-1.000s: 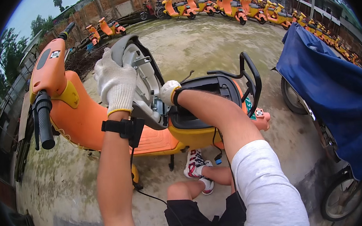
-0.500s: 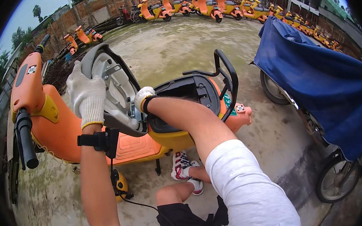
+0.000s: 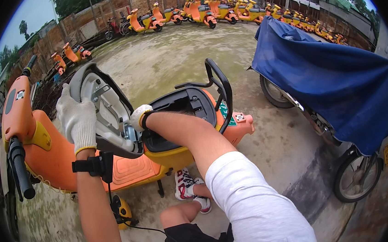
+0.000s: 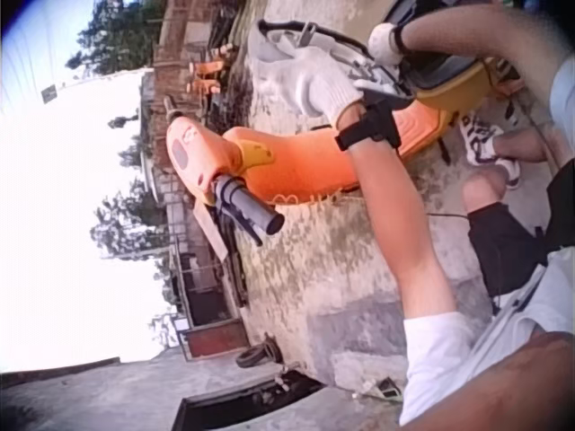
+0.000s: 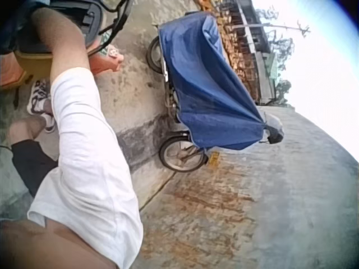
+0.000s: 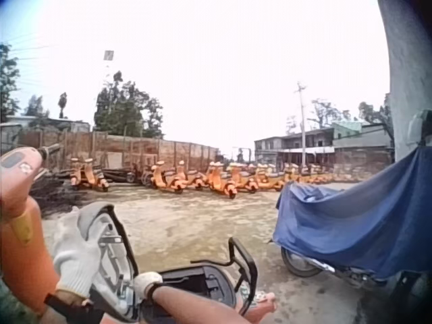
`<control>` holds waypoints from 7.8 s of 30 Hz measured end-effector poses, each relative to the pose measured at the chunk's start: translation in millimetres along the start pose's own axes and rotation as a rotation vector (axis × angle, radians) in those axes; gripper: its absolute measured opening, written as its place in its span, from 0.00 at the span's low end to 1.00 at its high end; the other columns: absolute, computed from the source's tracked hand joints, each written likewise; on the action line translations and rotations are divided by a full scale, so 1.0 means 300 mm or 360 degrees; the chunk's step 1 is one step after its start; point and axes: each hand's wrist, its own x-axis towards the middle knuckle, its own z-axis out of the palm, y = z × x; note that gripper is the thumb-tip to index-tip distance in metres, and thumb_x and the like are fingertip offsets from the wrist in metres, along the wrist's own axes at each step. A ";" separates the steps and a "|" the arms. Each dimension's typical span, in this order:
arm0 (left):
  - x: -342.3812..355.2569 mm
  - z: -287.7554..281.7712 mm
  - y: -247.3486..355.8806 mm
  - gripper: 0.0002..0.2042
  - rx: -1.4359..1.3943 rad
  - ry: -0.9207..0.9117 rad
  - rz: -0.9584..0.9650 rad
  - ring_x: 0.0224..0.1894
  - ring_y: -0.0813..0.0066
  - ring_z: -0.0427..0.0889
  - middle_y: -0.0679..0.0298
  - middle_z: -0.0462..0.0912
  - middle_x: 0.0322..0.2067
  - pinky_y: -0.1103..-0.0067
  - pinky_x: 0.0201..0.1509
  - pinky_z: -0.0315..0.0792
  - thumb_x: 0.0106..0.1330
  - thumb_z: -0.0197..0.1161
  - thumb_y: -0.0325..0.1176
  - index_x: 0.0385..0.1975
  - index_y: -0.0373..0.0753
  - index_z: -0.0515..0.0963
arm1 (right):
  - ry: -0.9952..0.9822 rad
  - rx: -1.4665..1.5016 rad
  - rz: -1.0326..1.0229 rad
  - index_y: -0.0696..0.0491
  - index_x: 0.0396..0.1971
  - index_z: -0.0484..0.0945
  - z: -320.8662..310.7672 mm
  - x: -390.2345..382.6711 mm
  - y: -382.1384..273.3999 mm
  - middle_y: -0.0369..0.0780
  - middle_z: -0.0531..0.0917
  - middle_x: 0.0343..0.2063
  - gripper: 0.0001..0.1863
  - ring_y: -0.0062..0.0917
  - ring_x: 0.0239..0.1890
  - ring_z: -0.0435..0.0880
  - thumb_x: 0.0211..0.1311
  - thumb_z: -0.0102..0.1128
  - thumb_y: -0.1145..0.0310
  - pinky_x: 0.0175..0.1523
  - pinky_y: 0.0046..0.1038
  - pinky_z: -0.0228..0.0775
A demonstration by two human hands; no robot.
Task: Replacing or maintaining internal components of an electric scooter under the seat assembly.
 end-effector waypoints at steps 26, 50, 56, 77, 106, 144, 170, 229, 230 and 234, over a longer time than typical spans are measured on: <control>0.018 0.002 -0.023 0.29 0.0018 0.0008 -0.0063 0.60 0.52 0.76 0.48 0.76 0.59 0.63 0.64 0.70 0.58 0.61 0.34 0.64 0.43 0.71 | -0.0055 0.0108 -0.0158 0.49 0.42 0.87 -0.039 -0.018 0.035 0.44 0.88 0.41 0.17 0.39 0.44 0.87 0.57 0.59 0.57 0.47 0.40 0.78; 0.006 0.030 -0.054 0.30 0.0049 0.0064 0.0024 0.59 0.48 0.77 0.46 0.75 0.59 0.61 0.62 0.72 0.59 0.60 0.42 0.65 0.48 0.71 | -0.0013 -0.0478 -0.0324 0.52 0.41 0.86 -0.004 0.010 -0.019 0.45 0.88 0.39 0.15 0.40 0.40 0.88 0.57 0.56 0.65 0.42 0.40 0.79; 0.008 0.032 -0.063 0.27 0.0049 0.0125 0.0049 0.58 0.49 0.77 0.45 0.76 0.54 0.60 0.57 0.75 0.63 0.62 0.49 0.60 0.43 0.73 | 0.0017 -0.0096 -0.0217 0.51 0.42 0.86 0.019 0.022 -0.051 0.45 0.88 0.40 0.14 0.39 0.44 0.88 0.58 0.58 0.65 0.45 0.41 0.79; 0.051 -0.028 -0.119 0.37 -0.0159 -0.0275 -0.0126 0.56 0.53 0.80 0.48 0.74 0.61 0.67 0.63 0.73 0.53 0.62 0.40 0.68 0.43 0.66 | 0.0094 0.0239 -0.0399 0.54 0.41 0.80 -0.142 -0.019 0.107 0.49 0.84 0.40 0.13 0.47 0.46 0.82 0.57 0.55 0.68 0.48 0.41 0.74; -0.849 -0.519 -0.904 0.28 -0.0484 -0.0578 -0.1053 0.59 0.55 0.77 0.51 0.79 0.56 0.71 0.64 0.69 0.52 0.60 0.31 0.58 0.40 0.76 | 0.0172 0.1130 0.0596 0.58 0.28 0.78 0.363 -1.569 0.410 0.28 0.66 0.14 0.16 0.10 0.15 0.61 0.71 0.55 0.61 0.21 0.21 0.51; -3.349 -1.594 -1.124 0.24 -0.0564 0.2414 -0.3083 0.54 0.52 0.74 0.55 0.76 0.56 0.52 0.53 0.72 0.65 0.55 0.45 0.56 0.37 0.73 | -0.0560 0.0623 0.0914 0.61 0.29 0.83 0.738 -1.427 0.311 0.41 0.81 0.18 0.21 0.26 0.18 0.80 0.63 0.59 0.55 0.28 0.30 0.70; -1.972 -1.220 -1.165 0.19 -0.0657 0.0129 -0.2363 0.33 0.68 0.86 0.54 0.85 0.31 0.72 0.43 0.81 0.66 0.62 0.38 0.49 0.29 0.79 | 0.1001 0.2474 0.0226 0.59 0.49 0.77 0.183 -1.290 -0.011 0.27 0.60 0.15 0.18 0.08 0.12 0.54 0.76 0.49 0.59 0.15 0.17 0.43; -0.281 -0.735 -0.363 0.08 -0.0162 0.0885 0.0911 0.38 0.54 0.81 0.55 0.82 0.31 0.63 0.43 0.75 0.57 0.66 0.34 0.32 0.38 0.80 | 0.0361 0.3069 0.0573 0.59 0.41 0.73 0.395 -1.410 -0.336 0.35 0.70 0.12 0.20 0.16 0.09 0.65 0.78 0.43 0.55 0.13 0.19 0.56; -0.202 -0.711 -0.347 0.11 0.0167 0.0830 0.0857 0.41 0.52 0.81 0.54 0.83 0.35 0.60 0.45 0.73 0.57 0.65 0.40 0.33 0.39 0.81 | 0.0331 0.3078 0.0608 0.59 0.41 0.74 0.389 -1.419 -0.336 0.34 0.70 0.12 0.20 0.16 0.10 0.66 0.78 0.44 0.56 0.15 0.18 0.58; -0.080 -0.602 -0.388 0.19 0.0665 0.0027 0.0273 0.56 0.54 0.76 0.55 0.77 0.54 0.61 0.58 0.71 0.63 0.61 0.49 0.46 0.43 0.82 | 0.0136 0.2775 0.0719 0.61 0.40 0.79 0.354 -1.469 -0.376 0.34 0.75 0.14 0.17 0.16 0.14 0.71 0.74 0.50 0.60 0.20 0.20 0.62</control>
